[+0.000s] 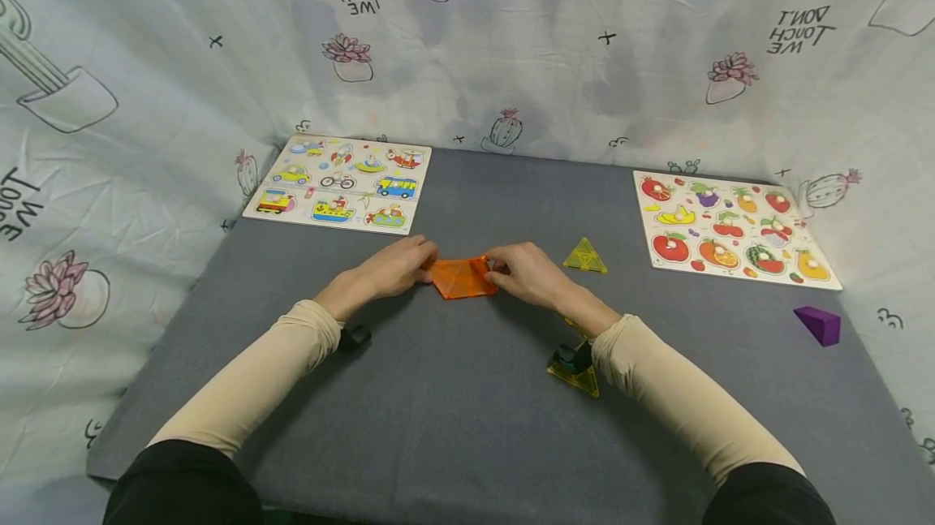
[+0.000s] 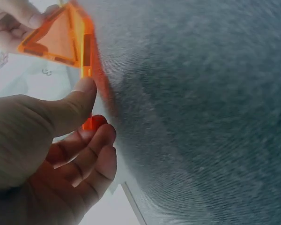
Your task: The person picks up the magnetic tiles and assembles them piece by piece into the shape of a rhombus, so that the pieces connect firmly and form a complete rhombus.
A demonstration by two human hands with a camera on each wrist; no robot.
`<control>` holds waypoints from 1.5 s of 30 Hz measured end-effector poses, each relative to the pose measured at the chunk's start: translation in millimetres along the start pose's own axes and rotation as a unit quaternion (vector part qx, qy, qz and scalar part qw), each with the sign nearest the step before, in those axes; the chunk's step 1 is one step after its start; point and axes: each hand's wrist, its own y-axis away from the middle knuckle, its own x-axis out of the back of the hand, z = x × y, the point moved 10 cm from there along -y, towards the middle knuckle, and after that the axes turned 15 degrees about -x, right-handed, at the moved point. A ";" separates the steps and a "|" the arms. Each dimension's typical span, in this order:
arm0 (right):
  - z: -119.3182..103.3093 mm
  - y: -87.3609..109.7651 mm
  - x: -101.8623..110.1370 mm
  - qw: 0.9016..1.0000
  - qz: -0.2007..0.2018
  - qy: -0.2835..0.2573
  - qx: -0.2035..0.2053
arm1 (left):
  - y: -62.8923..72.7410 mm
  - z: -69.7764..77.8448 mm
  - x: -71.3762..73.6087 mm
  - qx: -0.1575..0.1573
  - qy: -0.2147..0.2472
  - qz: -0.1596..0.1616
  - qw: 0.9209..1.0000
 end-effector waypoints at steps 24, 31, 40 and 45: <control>1.3 -1.6 -1.6 1.000 -0.007 -0.007 -0.002 | -12.6 8.7 11.4 0.004 0.182 0.069 0.981; -0.5 -2.0 -1.0 1.000 -0.005 -0.002 0.001 | -15.1 15.1 12.7 -0.009 0.171 0.074 0.982; -2.4 -1.3 -2.1 1.000 -0.004 0.000 0.004 | -19.3 23.1 12.8 -0.020 0.147 0.067 0.987; -1.8 -0.8 -2.2 1.000 -0.005 -0.004 0.002 | -20.1 24.2 12.8 -0.016 0.152 0.065 0.986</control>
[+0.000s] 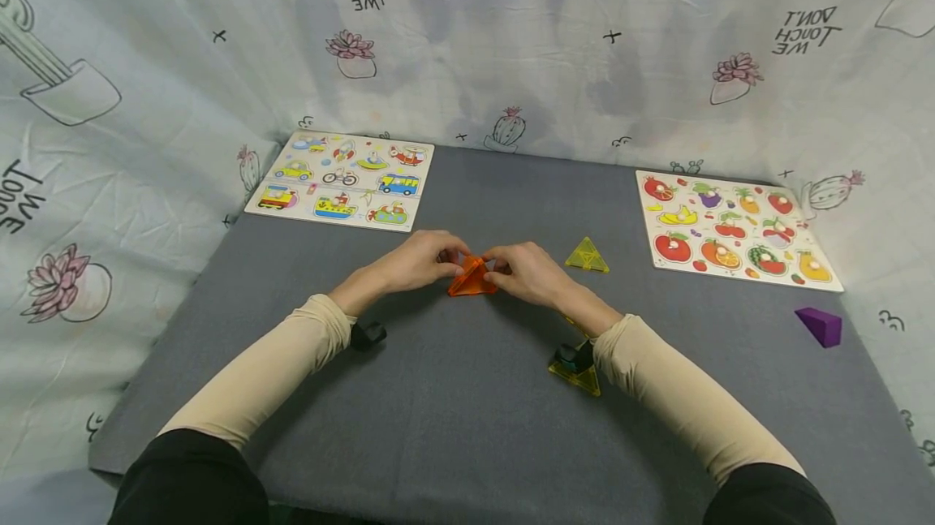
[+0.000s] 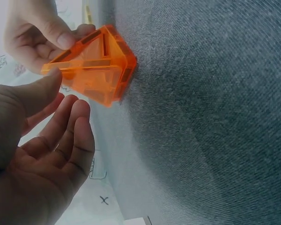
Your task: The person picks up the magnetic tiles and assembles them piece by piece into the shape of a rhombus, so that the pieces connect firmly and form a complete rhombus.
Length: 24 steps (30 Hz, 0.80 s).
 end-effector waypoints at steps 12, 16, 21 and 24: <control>-1.3 0.5 0.2 1.000 0.007 -0.002 0.004 | 1.7 -5.0 -19.2 0.020 -0.017 -0.043 0.999; -1.3 0.5 -1.0 1.000 -0.002 -0.002 -0.006 | 1.2 -4.3 -21.6 0.020 -0.051 -0.046 0.997; -1.5 -0.5 -2.3 1.000 -0.007 -0.006 -0.009 | 0.9 -4.4 -20.5 0.018 -0.078 -0.039 0.996; -1.6 -1.7 -1.9 1.000 -0.004 -0.010 -0.005 | 0.8 -5.9 -17.1 0.016 -0.095 -0.028 0.995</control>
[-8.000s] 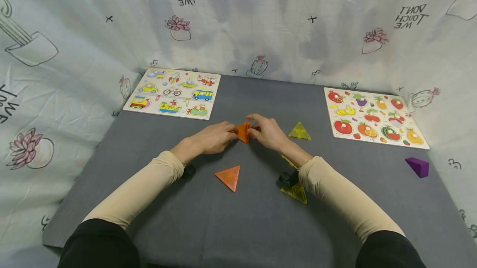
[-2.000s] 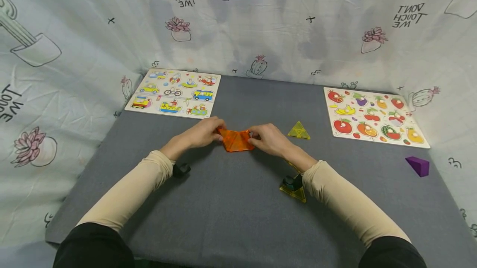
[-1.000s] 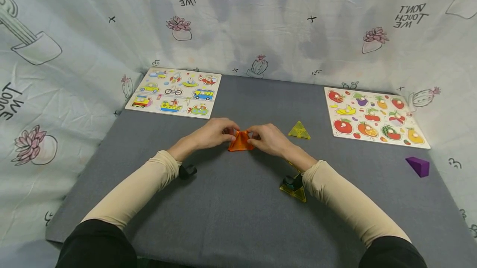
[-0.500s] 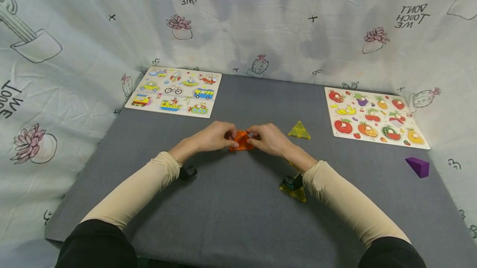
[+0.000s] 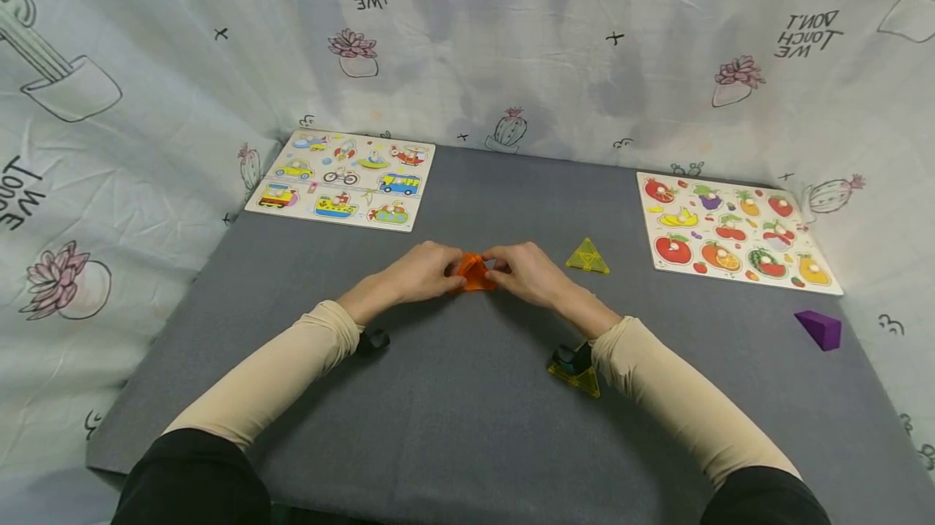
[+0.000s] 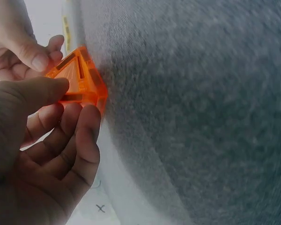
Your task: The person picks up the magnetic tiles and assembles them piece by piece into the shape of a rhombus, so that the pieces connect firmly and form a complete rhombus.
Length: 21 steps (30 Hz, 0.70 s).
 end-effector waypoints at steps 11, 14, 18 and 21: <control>12.4 7.6 9.8 0.999 -0.005 -0.030 -0.019 | -2.0 -13.1 10.5 0.004 -0.033 0.019 0.999; 16.5 10.5 13.2 0.999 0.003 -0.032 -0.017 | -1.7 -18.9 13.0 0.014 -0.041 0.021 0.999; 21.0 13.0 16.6 0.999 0.012 -0.029 -0.017 | -2.1 -23.5 14.0 0.023 -0.039 0.021 0.999; 23.9 14.3 17.9 0.999 0.017 -0.031 -0.017 | -2.9 -23.7 14.0 0.024 -0.037 0.020 0.999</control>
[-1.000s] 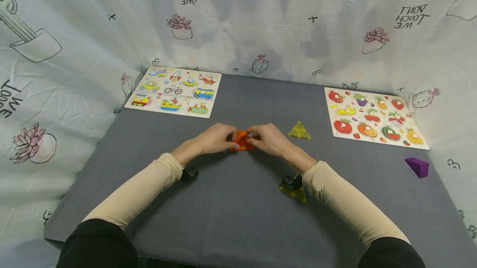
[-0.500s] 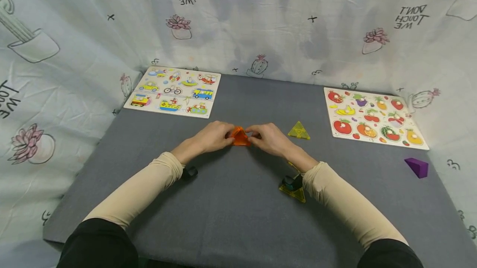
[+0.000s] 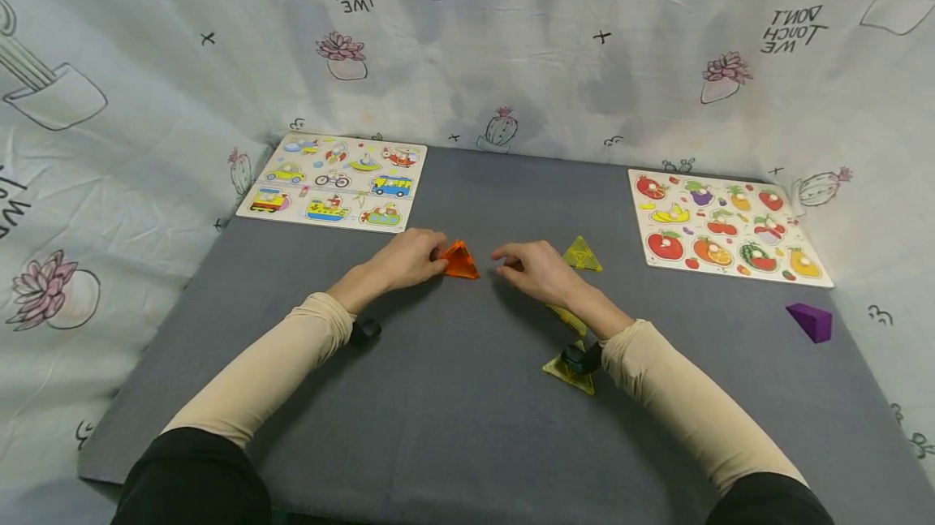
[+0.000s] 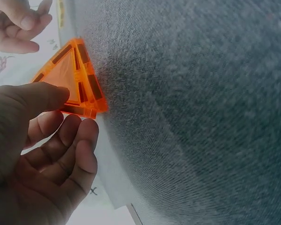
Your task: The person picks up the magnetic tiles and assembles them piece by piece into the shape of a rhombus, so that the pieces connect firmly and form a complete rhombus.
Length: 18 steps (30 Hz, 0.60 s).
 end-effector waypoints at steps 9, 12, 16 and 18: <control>16.1 18.3 14.2 1.000 0.026 -0.004 -0.010 | -4.2 24.8 20.8 -0.004 0.005 0.050 0.999; 25.5 26.7 22.6 0.999 0.044 0.003 -0.022 | -13.5 43.4 27.9 -0.028 0.003 0.067 0.997; 39.3 36.3 36.5 0.996 0.079 0.012 -0.038 | -27.4 69.6 24.6 -0.078 -0.016 0.064 0.995; 46.3 40.4 42.7 0.994 0.095 0.010 -0.046 | -35.1 80.7 18.7 -0.100 -0.030 0.055 0.993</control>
